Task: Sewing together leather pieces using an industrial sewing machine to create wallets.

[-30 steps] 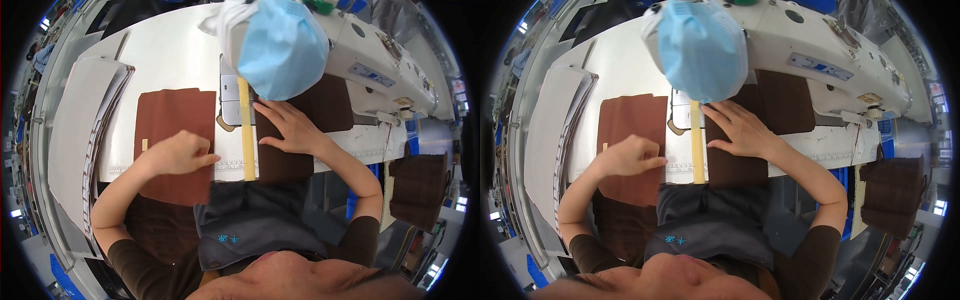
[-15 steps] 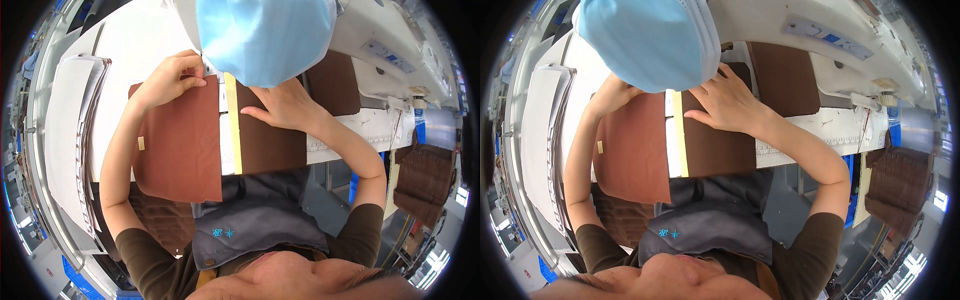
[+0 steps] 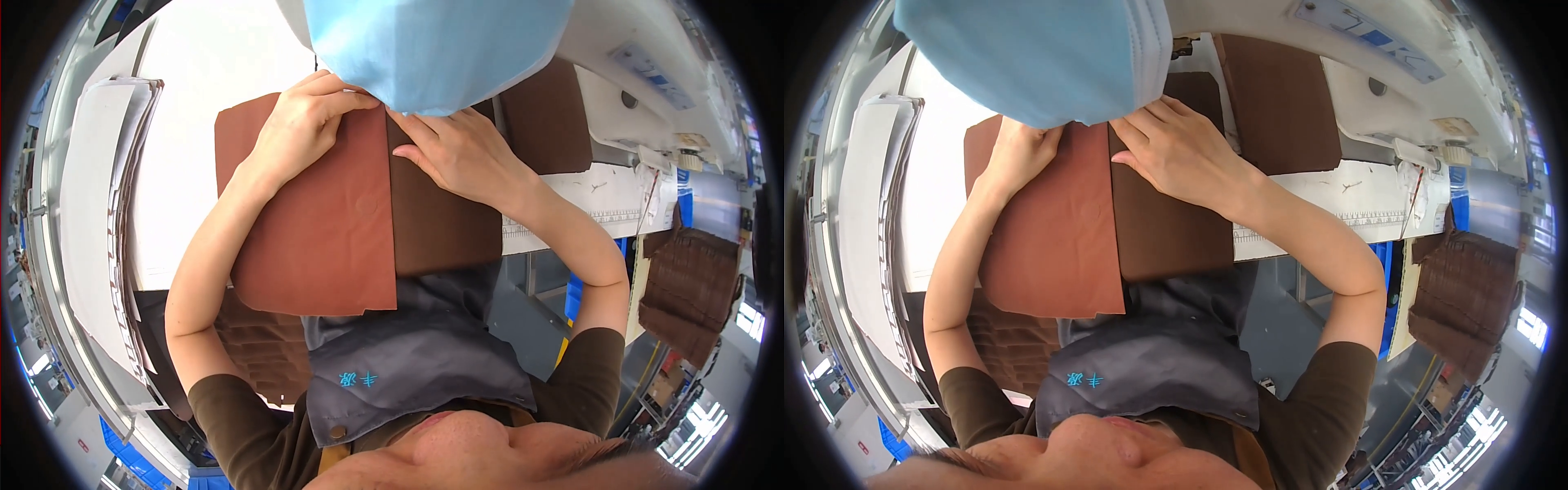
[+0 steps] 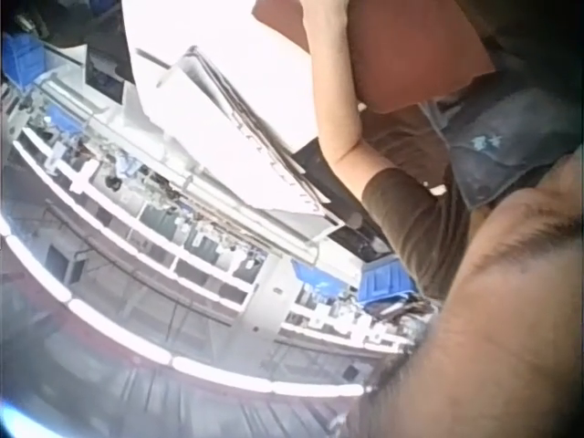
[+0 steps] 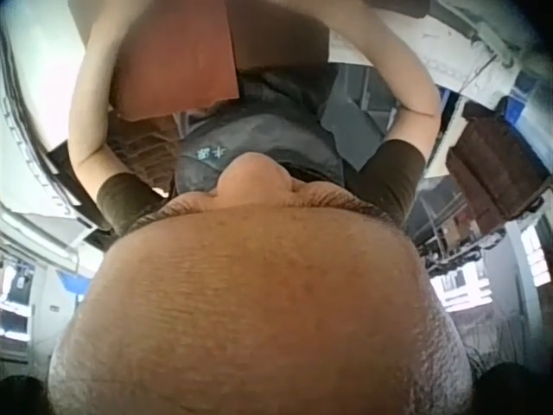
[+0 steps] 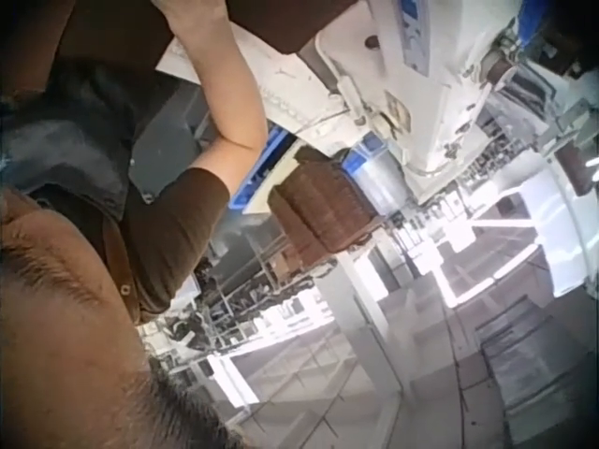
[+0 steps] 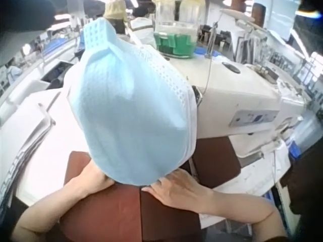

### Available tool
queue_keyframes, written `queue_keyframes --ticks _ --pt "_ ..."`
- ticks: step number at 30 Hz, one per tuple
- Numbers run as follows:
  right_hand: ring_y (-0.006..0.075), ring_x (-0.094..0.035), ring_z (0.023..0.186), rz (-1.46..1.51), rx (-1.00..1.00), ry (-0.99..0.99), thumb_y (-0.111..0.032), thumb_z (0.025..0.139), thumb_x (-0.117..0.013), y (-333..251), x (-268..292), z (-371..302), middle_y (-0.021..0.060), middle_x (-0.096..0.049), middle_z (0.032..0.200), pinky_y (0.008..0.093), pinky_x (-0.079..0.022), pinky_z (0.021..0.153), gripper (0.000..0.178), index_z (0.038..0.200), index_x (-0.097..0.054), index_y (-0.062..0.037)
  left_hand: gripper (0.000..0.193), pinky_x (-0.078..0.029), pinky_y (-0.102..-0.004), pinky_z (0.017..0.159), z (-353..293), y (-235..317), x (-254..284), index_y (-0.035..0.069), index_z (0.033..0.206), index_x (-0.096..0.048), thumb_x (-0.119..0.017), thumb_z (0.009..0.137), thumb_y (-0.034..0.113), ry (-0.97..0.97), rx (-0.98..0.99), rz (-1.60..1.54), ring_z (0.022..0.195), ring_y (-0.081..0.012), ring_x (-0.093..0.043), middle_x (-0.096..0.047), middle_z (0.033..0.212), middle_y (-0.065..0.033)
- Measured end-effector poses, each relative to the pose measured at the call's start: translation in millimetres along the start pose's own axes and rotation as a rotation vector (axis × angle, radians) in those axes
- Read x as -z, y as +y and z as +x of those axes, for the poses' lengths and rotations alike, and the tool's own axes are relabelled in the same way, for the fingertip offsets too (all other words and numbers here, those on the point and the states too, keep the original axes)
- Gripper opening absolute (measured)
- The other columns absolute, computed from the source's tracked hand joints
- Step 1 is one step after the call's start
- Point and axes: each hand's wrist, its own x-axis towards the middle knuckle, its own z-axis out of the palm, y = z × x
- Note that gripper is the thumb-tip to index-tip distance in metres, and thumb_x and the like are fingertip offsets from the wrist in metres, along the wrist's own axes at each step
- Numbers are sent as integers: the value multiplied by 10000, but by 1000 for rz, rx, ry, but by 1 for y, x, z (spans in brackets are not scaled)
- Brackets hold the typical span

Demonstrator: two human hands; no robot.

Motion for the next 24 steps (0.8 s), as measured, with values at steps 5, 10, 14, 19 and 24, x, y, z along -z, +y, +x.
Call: queue_keyframes --ticks 5,10,14,19,24 --pt "213 -552 1013 -4 -18 -10 -268 774 -704 -2 1 -1 54 -572 1090 332 -482 903 468 1148 -562 -24 383 -535 -346 720 1 2 -4 56 866 -712 -534 627 -183 47 -12 57 875 -242 -609 -661 870 -59" --pt "210 -558 992 -7 -7 6 -271 763 -710 -2 4 0 49 -575 1070 330 -488 897 458 1125 -568 -27 408 -537 -351 698 2 2 -3 67 872 -715 -535 607 -186 55 -2 90 868 -244 -605 -654 865 -61" --pt "211 -558 985 1 -11 9 -272 762 -708 1 2 2 48 -576 1060 328 -488 895 454 1119 -570 -27 436 -533 -347 680 3 -2 -6 83 885 -721 -538 597 -189 37 31 87 858 -247 -596 -643 852 -63" --pt "210 -558 983 -7 -6 12 -273 764 -704 0 1 1 48 -577 1054 329 -486 895 445 1112 -574 -28 426 -532 -342 685 3 -4 -8 84 887 -722 -547 604 -183 46 10 95 857 -249 -592 -641 853 -64" --pt "203 -562 964 -31 21 55 -269 775 -692 0 -2 -2 54 -580 1034 320 -482 873 416 1098 -582 -31 382 -533 -347 716 0 -7 -11 75 873 -718 -560 625 -169 60 -24 70 873 -250 -595 -648 873 -66"
